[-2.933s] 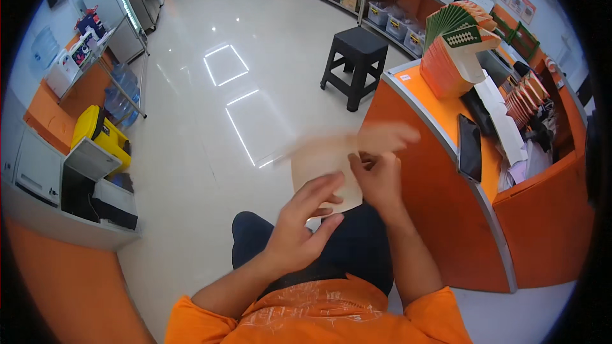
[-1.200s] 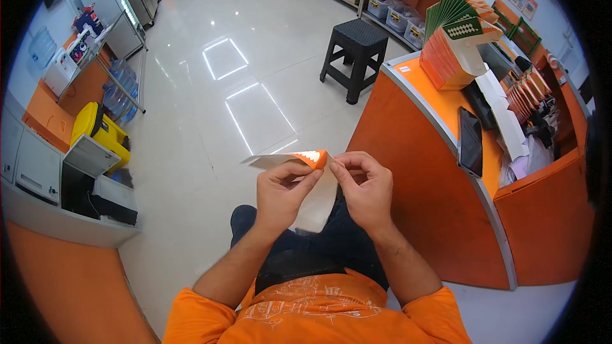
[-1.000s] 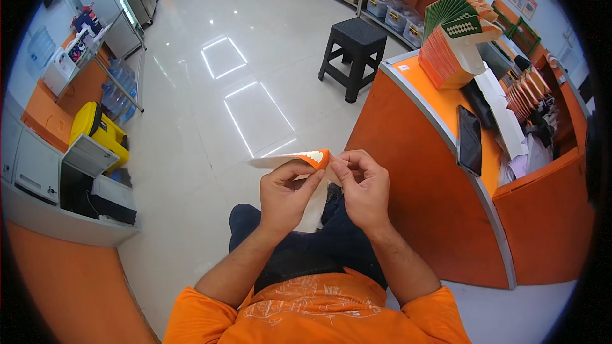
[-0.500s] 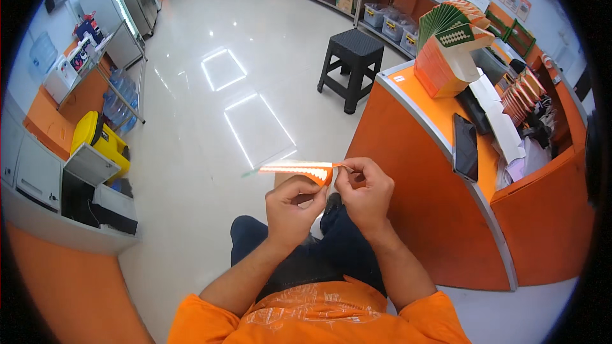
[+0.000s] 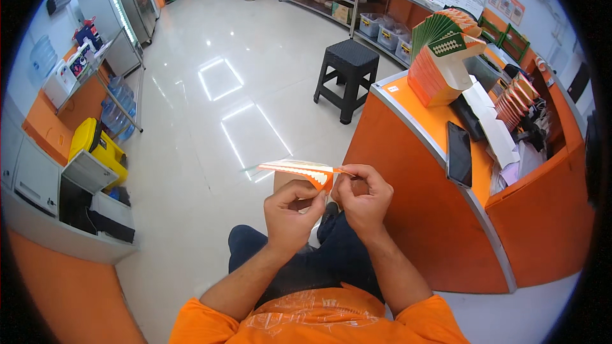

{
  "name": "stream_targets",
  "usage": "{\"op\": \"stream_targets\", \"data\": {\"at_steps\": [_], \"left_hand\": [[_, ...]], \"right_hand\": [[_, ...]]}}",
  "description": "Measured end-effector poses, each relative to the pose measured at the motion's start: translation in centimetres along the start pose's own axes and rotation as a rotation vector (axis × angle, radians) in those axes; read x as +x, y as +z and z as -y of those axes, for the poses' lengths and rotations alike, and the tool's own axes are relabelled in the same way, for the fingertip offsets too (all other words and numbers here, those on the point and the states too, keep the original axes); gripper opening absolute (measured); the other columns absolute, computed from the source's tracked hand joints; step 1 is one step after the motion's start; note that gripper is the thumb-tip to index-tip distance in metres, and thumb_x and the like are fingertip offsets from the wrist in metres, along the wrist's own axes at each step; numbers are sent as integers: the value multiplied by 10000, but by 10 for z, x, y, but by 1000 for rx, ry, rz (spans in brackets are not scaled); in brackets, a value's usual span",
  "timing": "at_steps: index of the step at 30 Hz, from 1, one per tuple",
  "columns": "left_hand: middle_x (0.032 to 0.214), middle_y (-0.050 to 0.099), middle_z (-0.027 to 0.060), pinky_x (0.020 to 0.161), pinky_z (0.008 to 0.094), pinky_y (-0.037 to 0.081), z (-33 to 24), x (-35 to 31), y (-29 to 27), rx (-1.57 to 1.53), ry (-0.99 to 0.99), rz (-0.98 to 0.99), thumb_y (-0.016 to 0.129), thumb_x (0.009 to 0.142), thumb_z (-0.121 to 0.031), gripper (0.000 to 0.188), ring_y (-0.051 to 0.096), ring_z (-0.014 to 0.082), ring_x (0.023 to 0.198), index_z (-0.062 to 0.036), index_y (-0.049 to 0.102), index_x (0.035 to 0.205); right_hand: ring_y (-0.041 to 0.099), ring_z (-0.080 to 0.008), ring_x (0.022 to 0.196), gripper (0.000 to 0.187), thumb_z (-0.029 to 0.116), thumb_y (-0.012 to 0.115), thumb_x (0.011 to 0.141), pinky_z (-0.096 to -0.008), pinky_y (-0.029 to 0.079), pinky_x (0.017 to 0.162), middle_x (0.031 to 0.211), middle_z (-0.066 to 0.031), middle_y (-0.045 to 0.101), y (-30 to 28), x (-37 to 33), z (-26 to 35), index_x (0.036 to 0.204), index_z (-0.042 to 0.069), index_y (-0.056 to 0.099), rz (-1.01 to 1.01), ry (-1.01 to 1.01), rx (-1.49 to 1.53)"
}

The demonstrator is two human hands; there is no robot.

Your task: The person assembles cardboard food containers by folding the flaps and interlocking the tabs by hand.

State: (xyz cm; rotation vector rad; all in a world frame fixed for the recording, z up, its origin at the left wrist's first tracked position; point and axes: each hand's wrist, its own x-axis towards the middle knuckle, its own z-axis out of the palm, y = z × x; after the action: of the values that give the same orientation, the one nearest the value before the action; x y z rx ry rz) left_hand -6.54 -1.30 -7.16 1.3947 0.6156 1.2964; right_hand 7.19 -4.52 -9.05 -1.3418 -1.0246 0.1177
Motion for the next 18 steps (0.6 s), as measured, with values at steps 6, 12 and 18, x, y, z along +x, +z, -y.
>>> {"op": "stream_targets", "data": {"at_steps": [6, 12, 18], "left_hand": [[939, 652, 79, 723, 260, 563, -2, -7, 7, -65, -46, 20, 721, 824, 62, 65, 653, 125, 837, 39, 661, 837], [937, 660, 79, 742, 262, 563, 0, -5, 6, -30, -32, 24, 721, 818, 72, 74, 652, 125, 856, 39, 660, 843], [939, 685, 92, 835, 291, 590, -1, 1, 0, 3, -19, -2, 717, 810, 70, 62, 691, 154, 890, 63, 668, 846]], "right_hand": [[649, -138, 688, 77, -23, 705, 793, -282, 512, 636, 770, -93, 691, 2, 4, 9, 859, 2, 675, -55, -126, -10], [625, -136, 661, 56, -29, 683, 801, -282, 480, 597, 743, -75, 667, 1, 6, 9, 837, 4, 657, -67, -168, -41], [649, -157, 769, 55, -17, 683, 824, -289, 492, 626, 834, -80, 684, -2, 7, 20, 864, 11, 658, 25, -114, -30]]}}
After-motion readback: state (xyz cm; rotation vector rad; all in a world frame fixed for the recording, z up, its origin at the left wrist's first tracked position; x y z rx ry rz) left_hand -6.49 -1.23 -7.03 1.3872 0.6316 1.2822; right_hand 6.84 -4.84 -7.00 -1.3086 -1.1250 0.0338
